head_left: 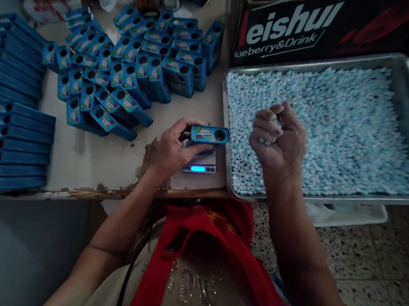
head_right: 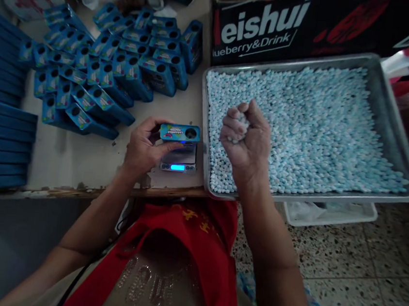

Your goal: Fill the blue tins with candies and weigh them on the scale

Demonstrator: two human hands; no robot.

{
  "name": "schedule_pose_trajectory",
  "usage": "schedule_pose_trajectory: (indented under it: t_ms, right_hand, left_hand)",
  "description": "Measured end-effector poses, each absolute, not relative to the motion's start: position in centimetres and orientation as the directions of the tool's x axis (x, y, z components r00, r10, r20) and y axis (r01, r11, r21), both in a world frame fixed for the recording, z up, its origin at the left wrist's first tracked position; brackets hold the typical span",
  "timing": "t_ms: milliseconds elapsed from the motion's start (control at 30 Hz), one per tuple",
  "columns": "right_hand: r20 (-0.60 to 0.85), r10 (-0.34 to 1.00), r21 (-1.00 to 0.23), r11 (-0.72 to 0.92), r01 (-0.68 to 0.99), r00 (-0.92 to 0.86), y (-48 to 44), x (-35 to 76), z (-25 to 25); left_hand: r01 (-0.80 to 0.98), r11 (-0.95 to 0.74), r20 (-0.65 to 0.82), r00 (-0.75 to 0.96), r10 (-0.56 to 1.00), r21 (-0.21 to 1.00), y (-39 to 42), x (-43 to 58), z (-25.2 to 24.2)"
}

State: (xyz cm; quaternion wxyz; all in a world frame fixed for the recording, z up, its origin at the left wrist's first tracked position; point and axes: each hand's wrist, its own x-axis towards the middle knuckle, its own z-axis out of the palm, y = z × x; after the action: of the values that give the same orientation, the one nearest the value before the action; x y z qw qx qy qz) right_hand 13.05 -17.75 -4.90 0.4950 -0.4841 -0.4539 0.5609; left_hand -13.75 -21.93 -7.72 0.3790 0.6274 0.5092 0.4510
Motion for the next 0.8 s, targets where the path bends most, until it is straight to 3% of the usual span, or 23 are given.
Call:
schedule_pose_trajectory:
  t_ms: [200, 500, 600, 800]
  right_hand:
    - [0.038, 0.994, -0.976, 0.059, -0.211, 0.101, -17.4, 9.9, -1.3]
    - [0.091, 0.958, -0.993, 0.107, -0.048, 0.271, -18.6, 10.1, 0.0]
    - [0.082, 0.956, -0.996, 0.085, 0.001, 0.283, -17.6, 10.9, -1.2]
    - [0.080, 0.976, -0.980, 0.114, -0.164, 0.200, -14.3, 15.4, -6.7]
  left_hand:
    - [0.380, -0.377, 0.345, 0.153, 0.926, 0.844, -21.4, -9.4, -3.7]
    - [0.367, -0.393, 0.364, 0.146, 0.920, 0.843, -19.8, -5.9, -4.9]
    - [0.343, -0.376, 0.351, 0.134, 0.927, 0.861, -19.6, -5.3, -5.6]
    - [0.196, -0.279, 0.277, 0.036, 0.960, 0.940, -19.8, -7.3, -7.5]
